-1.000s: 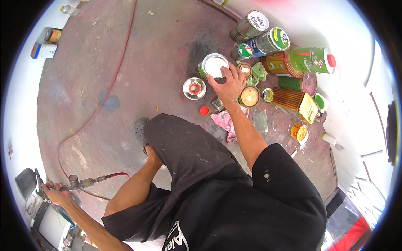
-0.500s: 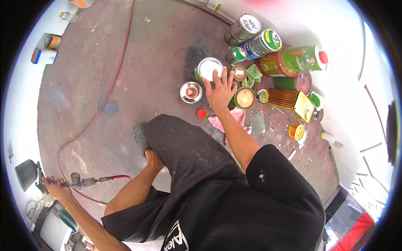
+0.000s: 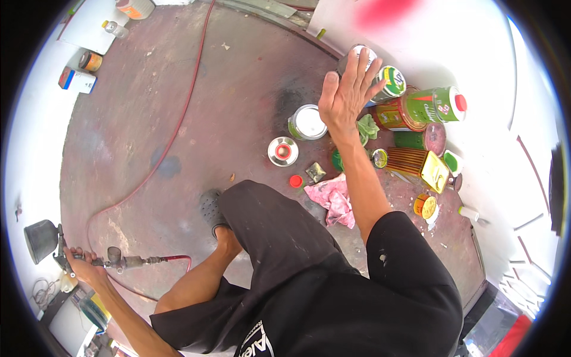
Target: The person uses a spray gun to apply paint to a car part covered with newspaper. They adjust the spray gun, move around the part, and later refill the spray gun from a paint can.
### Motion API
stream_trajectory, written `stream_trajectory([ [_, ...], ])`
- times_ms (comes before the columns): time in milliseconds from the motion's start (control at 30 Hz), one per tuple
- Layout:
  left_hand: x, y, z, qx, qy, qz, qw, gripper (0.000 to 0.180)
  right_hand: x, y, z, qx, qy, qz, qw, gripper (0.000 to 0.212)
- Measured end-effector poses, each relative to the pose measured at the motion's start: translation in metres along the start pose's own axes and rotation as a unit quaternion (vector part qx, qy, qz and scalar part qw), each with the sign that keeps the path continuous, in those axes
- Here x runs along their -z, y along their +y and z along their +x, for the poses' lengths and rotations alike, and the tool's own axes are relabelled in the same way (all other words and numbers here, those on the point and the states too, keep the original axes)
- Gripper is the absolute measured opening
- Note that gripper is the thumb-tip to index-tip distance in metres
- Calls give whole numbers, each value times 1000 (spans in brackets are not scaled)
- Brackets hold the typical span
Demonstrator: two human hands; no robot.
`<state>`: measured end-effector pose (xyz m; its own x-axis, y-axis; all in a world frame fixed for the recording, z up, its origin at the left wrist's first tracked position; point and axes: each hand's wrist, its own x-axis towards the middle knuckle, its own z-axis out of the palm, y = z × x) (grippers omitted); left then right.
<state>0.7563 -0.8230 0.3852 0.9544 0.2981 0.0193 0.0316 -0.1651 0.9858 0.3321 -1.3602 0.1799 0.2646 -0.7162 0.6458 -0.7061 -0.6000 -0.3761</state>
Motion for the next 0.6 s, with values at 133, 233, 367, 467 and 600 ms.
stream_trajectory([
  [133,-20,-40,0,28,-43,-8,999,29,-65,89,-85,29,-253,-118,960,73],
  [233,2,-31,5,17,-37,28,999,29,-84,73,-94,4,-220,-61,973,79],
  [367,25,-46,35,22,-48,62,997,40,-63,55,-88,-52,-181,-57,980,117],
  [467,20,-31,14,4,-27,48,998,32,-10,14,-72,-122,-384,-114,908,144],
  [600,7,-46,9,19,-37,-7,999,29,-15,52,-85,-129,-413,-132,892,149],
])
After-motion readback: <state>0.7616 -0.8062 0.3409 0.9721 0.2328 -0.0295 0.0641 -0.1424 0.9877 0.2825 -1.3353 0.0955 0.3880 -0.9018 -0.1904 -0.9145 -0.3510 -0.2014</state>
